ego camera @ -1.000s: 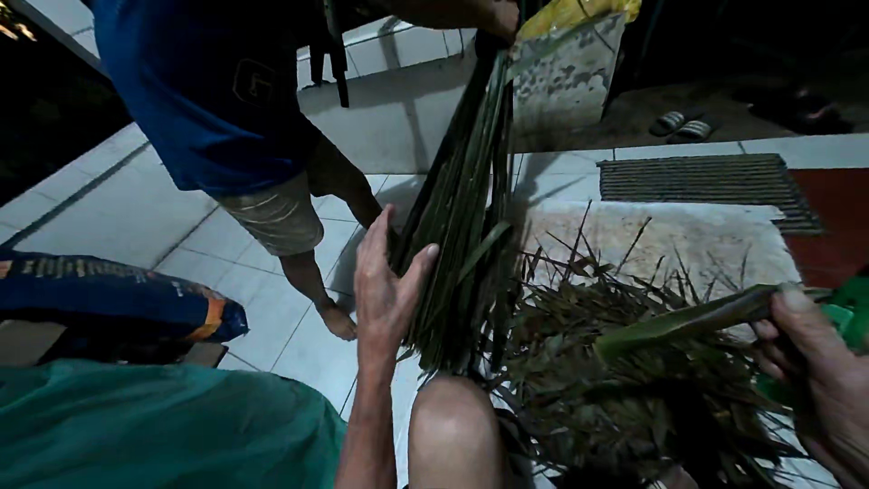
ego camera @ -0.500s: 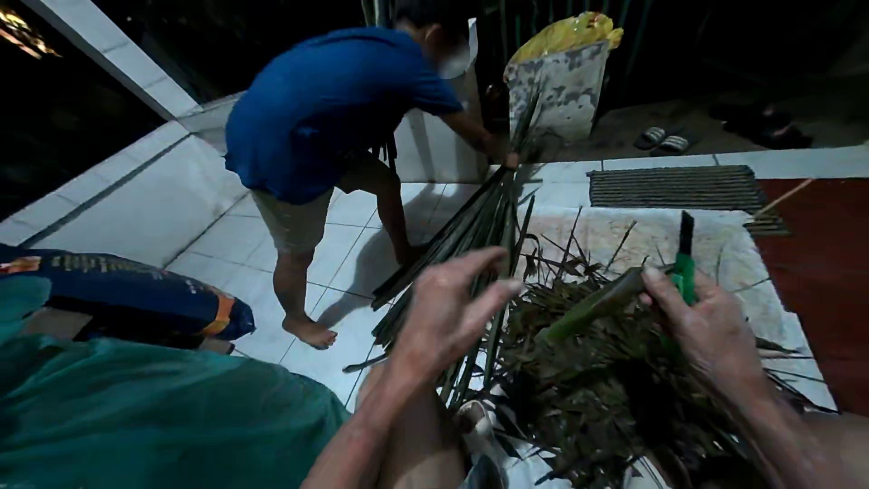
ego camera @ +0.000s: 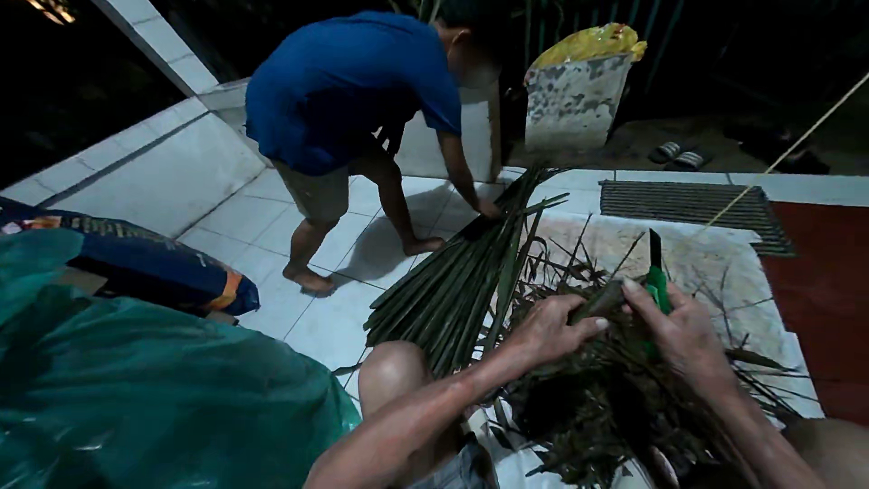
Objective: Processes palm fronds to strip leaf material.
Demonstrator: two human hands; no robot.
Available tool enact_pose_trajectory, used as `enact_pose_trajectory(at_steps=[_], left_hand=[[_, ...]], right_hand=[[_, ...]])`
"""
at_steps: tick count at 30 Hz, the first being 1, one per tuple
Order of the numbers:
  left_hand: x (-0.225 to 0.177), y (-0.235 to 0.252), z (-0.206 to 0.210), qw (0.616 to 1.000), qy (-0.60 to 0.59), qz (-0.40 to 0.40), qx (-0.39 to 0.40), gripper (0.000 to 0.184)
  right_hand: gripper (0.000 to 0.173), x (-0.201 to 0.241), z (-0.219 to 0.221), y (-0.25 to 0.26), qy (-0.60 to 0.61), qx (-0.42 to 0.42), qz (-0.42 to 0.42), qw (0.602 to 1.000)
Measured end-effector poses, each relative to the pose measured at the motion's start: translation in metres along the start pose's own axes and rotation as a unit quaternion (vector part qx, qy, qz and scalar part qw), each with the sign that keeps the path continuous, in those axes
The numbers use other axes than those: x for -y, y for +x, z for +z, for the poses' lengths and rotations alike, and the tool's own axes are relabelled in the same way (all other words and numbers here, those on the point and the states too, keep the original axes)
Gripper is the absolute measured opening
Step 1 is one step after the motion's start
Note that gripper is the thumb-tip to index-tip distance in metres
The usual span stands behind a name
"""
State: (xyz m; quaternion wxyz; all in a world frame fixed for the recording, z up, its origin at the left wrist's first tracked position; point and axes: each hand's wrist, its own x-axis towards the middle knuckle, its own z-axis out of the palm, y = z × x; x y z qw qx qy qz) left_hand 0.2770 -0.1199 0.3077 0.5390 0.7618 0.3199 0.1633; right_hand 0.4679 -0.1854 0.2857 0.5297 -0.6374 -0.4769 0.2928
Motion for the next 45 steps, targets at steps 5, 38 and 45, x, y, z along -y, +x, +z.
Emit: enact_pose_trajectory(at_steps=[5,38,45], left_hand=[[-0.003,0.001,0.005,0.998,-0.064,0.005,0.004,0.032],[0.012,0.014,-0.002,0.906,0.388,0.021,-0.167,0.02],[0.015,0.017,0.003,0.893,0.41,0.022,-0.184,0.02]], right_hand=[[0.035,-0.003,-0.001,0.003,0.025,-0.012,0.005,1.0],[0.041,-0.011,0.02,-0.013,-0.03,0.129,-0.015,0.991],[0.043,-0.011,0.029,-0.013,-0.086,0.078,-0.01,0.993]])
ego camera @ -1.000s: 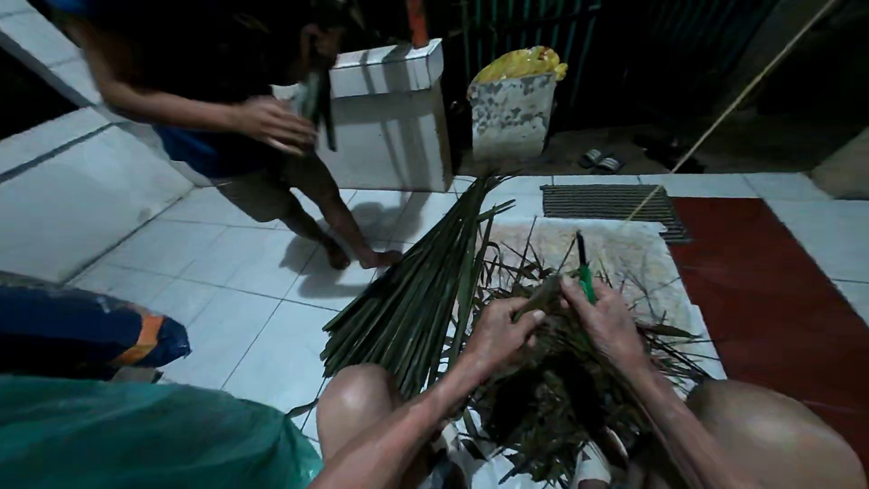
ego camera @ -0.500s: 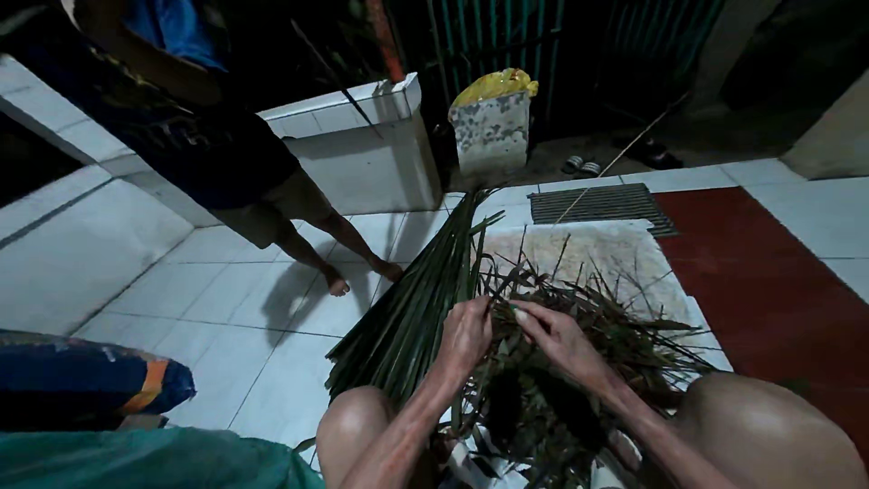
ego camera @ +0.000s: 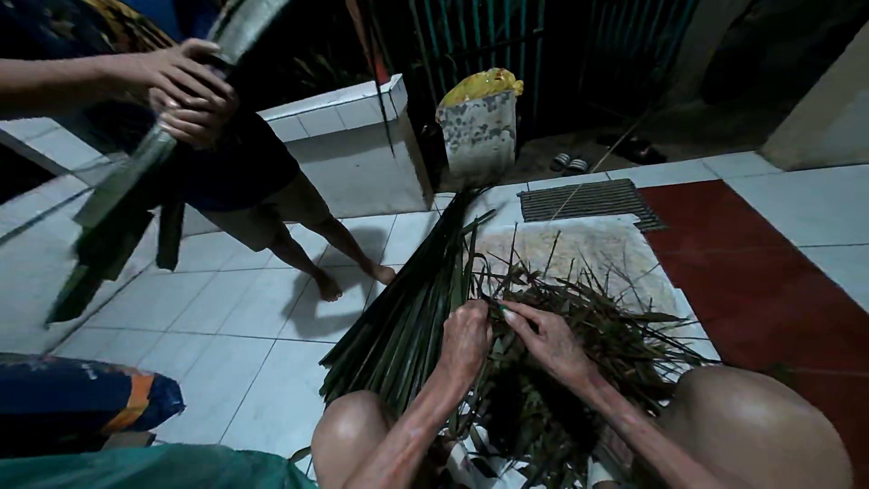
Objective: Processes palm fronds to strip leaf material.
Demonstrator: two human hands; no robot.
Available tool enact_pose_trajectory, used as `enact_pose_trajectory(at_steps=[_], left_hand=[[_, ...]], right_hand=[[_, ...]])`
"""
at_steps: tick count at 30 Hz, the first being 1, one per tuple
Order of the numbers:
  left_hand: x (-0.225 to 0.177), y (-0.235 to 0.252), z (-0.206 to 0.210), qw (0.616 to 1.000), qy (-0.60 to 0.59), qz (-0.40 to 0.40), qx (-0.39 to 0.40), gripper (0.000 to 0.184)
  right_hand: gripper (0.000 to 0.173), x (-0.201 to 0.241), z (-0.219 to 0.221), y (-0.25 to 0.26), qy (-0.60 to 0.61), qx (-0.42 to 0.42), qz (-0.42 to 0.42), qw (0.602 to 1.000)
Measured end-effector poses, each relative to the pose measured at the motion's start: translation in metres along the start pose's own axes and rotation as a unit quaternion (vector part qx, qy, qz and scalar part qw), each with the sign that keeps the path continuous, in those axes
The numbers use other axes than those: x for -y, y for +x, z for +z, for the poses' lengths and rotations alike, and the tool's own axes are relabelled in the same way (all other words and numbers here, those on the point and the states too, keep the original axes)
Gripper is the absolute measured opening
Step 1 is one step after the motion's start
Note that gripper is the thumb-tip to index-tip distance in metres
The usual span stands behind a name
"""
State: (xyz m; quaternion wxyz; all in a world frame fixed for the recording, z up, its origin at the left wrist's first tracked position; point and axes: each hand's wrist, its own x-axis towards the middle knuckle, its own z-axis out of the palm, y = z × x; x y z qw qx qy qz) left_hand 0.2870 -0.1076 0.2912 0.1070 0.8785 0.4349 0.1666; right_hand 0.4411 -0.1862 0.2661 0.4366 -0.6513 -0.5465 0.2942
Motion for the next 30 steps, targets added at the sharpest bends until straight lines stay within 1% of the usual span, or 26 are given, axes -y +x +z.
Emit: enact_pose_trajectory(at_steps=[2,7,11,15,21,26,30], left_hand=[[0.0,0.001,0.001,1.0,0.006,-0.003,-0.01,0.019],[-0.005,0.0,0.002,1.0,0.01,-0.013,0.005,0.021],[-0.003,-0.001,0.003,1.0,0.008,-0.005,-0.008,0.02],[-0.002,-0.003,0.001,1.0,-0.005,-0.007,0.006,0.024],[-0.001,-0.005,-0.005,1.0,-0.013,-0.016,0.023,0.026],[0.001,-0.011,-0.005,1.0,-0.015,-0.006,0.008,0.025],[0.004,-0.014,-0.009,0.999,-0.018,-0.019,0.023,0.026]], right_hand=[[0.044,0.001,0.003,0.001,-0.008,-0.007,0.007,1.0],[0.045,0.001,0.006,0.004,-0.022,-0.016,0.019,0.999],[0.045,0.001,0.008,0.005,-0.022,-0.02,0.022,0.999],[0.045,-0.002,0.009,0.006,-0.034,-0.027,0.036,0.998],[0.045,-0.004,0.012,0.007,-0.049,-0.031,0.031,0.998],[0.044,-0.008,0.014,0.01,-0.051,-0.039,0.04,0.997],[0.044,-0.009,0.018,0.012,-0.067,-0.051,0.046,0.995]])
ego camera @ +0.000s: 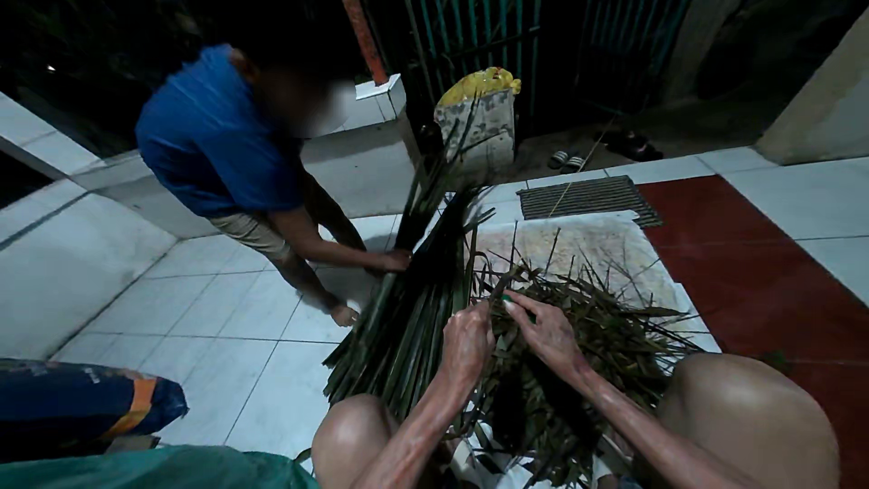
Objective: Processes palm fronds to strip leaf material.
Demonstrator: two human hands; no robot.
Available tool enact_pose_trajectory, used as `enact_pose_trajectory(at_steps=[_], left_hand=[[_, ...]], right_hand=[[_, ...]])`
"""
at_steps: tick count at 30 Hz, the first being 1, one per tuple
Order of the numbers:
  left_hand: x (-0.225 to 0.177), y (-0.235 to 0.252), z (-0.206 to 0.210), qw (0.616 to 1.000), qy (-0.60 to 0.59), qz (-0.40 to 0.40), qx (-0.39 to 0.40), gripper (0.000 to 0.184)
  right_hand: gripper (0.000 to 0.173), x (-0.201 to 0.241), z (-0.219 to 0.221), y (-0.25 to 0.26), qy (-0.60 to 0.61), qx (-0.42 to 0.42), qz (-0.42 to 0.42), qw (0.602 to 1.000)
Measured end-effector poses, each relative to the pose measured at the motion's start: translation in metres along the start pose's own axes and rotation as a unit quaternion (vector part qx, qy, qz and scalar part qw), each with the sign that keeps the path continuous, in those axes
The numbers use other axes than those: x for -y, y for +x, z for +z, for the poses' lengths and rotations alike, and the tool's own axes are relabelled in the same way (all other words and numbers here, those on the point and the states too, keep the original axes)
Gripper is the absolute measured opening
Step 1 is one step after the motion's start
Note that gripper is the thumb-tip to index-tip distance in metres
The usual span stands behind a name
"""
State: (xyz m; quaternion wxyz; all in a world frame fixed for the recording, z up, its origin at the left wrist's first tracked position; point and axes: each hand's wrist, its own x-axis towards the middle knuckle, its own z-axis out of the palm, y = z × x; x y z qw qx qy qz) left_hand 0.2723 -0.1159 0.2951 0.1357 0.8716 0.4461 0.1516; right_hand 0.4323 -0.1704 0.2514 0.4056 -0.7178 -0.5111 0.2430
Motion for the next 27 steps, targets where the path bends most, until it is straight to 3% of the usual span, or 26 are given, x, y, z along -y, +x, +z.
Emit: enact_pose_trajectory(at_steps=[9,15,22,27], left_hand=[[0.008,-0.013,-0.011,1.0,-0.023,-0.003,0.013,0.026],[0.017,-0.023,-0.023,0.999,-0.022,-0.017,0.028,0.027],[0.016,-0.018,-0.019,0.997,0.06,-0.042,0.025,0.034],[0.012,-0.02,-0.008,0.994,0.105,-0.001,-0.027,0.032]], right_hand=[[0.044,-0.01,0.001,0.015,-0.02,-0.035,0.012,0.999],[0.041,-0.028,-0.023,0.033,0.001,-0.125,0.049,0.991],[0.042,-0.003,-0.01,0.004,0.054,0.076,-0.048,0.995],[0.043,0.001,-0.003,0.0,0.036,0.095,-0.05,0.994]])
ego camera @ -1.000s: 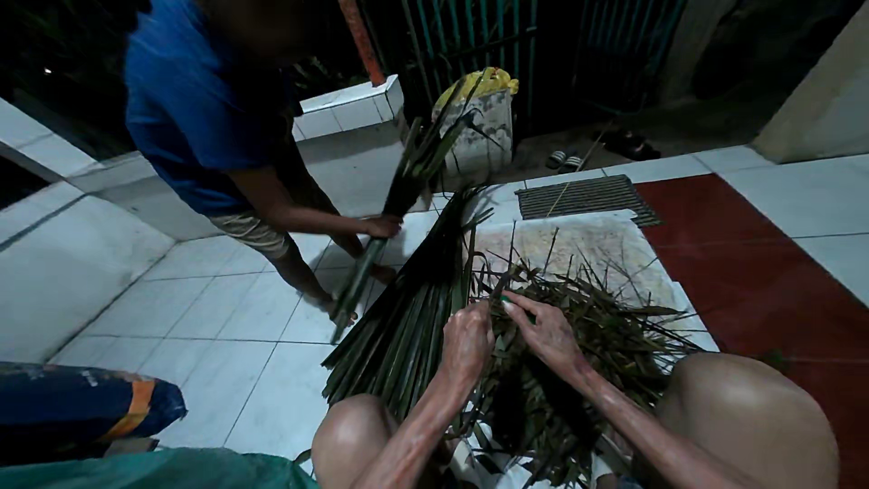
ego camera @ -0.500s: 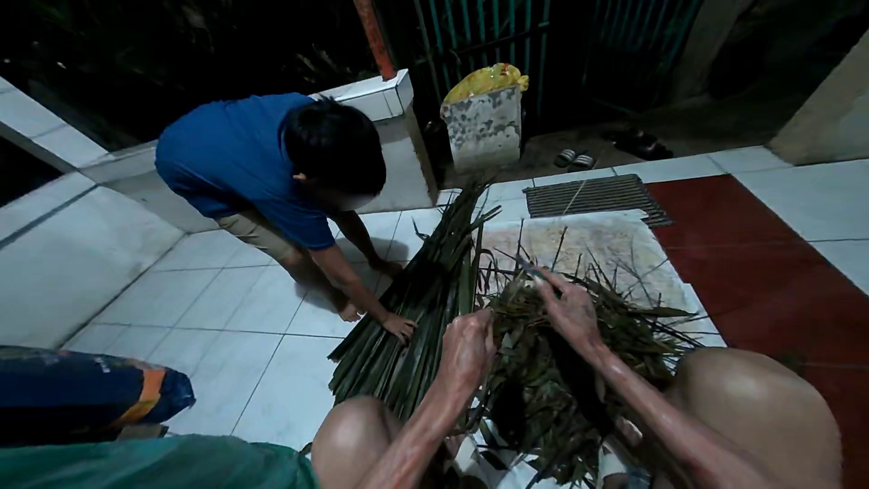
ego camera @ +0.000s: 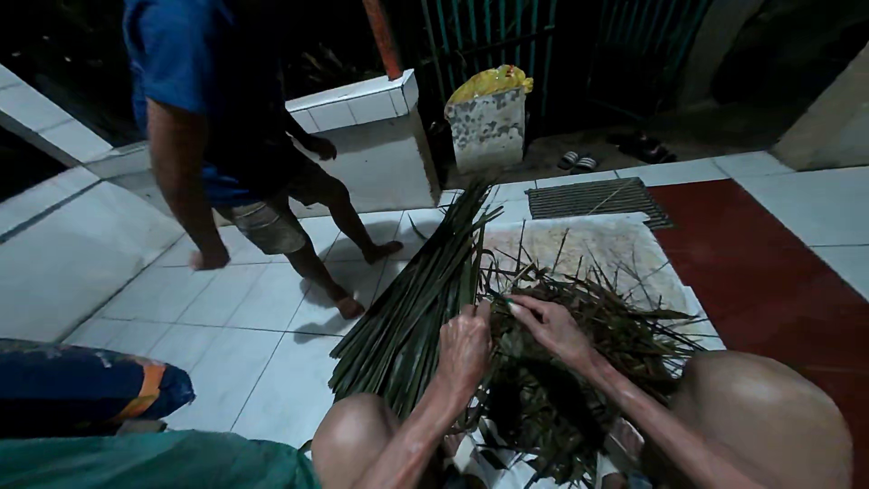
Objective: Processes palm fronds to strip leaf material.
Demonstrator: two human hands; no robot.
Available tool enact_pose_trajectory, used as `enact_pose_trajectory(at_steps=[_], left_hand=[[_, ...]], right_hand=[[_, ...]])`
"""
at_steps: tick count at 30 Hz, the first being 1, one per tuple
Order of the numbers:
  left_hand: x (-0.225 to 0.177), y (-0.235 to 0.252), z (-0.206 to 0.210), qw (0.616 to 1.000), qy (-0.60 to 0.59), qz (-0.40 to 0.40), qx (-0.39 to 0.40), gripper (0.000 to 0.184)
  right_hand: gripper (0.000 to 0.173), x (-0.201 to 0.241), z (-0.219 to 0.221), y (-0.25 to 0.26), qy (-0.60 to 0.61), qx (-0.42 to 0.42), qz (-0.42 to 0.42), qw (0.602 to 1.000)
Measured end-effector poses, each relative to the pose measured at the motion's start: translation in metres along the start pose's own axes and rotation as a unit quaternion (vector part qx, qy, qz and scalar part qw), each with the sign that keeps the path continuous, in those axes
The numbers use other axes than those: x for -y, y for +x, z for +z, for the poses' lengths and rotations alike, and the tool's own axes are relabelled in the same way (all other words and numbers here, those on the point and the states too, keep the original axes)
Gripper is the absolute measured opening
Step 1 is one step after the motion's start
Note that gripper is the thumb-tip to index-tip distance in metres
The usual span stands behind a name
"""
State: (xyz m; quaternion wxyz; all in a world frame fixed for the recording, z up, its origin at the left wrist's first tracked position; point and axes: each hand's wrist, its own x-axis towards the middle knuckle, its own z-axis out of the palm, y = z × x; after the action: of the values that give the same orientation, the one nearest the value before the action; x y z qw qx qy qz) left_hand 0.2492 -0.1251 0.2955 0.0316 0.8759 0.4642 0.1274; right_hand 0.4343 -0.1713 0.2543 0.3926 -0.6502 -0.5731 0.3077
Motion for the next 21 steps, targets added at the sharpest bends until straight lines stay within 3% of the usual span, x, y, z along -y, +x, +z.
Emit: enact_pose_trajectory(at_steps=[10,14,21], left_hand=[[-0.004,-0.001,-0.003,1.0,-0.009,0.012,0.024,0.033],[0.007,0.0,-0.01,0.991,-0.123,-0.003,0.056,0.031],[0.022,0.009,-0.012,0.95,-0.298,-0.056,0.078,0.028]], right_hand=[[0.042,-0.011,-0.022,0.013,-0.08,-0.105,0.109,0.985],[0.041,-0.025,-0.033,0.018,-0.052,-0.196,0.097,0.974],[0.04,-0.008,-0.002,-0.003,0.041,-0.056,-0.047,0.997]])
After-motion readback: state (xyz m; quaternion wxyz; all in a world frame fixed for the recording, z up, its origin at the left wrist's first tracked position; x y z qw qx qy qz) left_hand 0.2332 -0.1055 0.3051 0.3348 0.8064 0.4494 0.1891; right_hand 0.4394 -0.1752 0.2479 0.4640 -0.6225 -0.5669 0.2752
